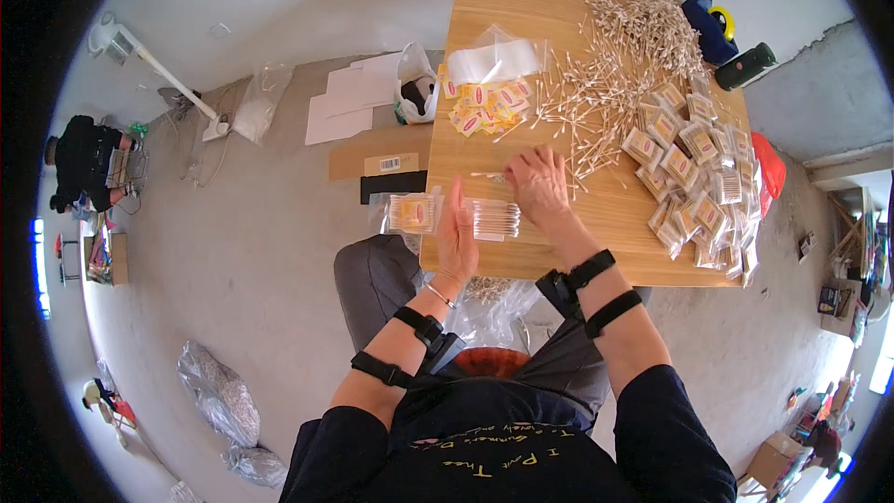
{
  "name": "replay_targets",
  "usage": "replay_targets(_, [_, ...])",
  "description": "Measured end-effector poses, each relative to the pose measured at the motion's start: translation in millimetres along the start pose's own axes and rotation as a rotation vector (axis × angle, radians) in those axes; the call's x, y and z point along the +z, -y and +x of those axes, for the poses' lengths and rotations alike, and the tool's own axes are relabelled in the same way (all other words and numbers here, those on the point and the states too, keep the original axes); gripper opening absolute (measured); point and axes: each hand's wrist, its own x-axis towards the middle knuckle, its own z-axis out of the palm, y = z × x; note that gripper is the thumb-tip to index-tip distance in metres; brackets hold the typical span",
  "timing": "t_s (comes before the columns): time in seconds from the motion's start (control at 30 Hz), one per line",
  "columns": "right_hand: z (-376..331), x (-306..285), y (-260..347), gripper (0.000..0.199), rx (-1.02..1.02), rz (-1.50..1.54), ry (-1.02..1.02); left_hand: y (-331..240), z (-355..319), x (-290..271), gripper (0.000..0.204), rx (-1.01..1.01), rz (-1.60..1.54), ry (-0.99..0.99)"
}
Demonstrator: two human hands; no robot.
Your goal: The recorder is packing cotton swabs into small bags and paper sleeves at a table.
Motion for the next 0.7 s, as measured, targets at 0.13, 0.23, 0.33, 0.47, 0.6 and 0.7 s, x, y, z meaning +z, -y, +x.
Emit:
replay_targets(0.13, [-13.4, 0.0, 15.4, 0.010, 0.007, 0.134, 0.138, 2.7, -2.9, 0.9, 0.062, -0.006, 0.000, 0.005])
replay_targets(0.23, [-11.3, -5.1, 9.7, 0.012, 0.144, 0.148, 0.067, 4.3, -1.9, 1.6, 0.062, -0.010, -0.003, 0.014])
replay_targets(0.33, [-4.4, -12.6, -7.0, 0.011, 0.161, 0.070, 0.102, 4.7, -1.1, 1.8, 0.063, -0.010, -0.007, 0.021])
replay_targets(0.47, [-12.6, -11.9, -4.8, 0.010, 0.119, 0.098, 0.067, 5.7, -0.7, -0.7, 0.064, -0.009, -0.012, 0.028])
replay_targets(0.6, [-26.3, -3.8, 5.9, 0.013, 0.068, 0.213, 0.050, 6.7, 0.3, 1.1, 0.064, -0.009, -0.011, 0.040])
replay_targets(0.7, [-34.7, -5.9, 12.0, 0.018, 0.077, 0.243, -0.075, 8.8, -1.4, 0.8, 0.065, -0.013, -0.010, 0.049])
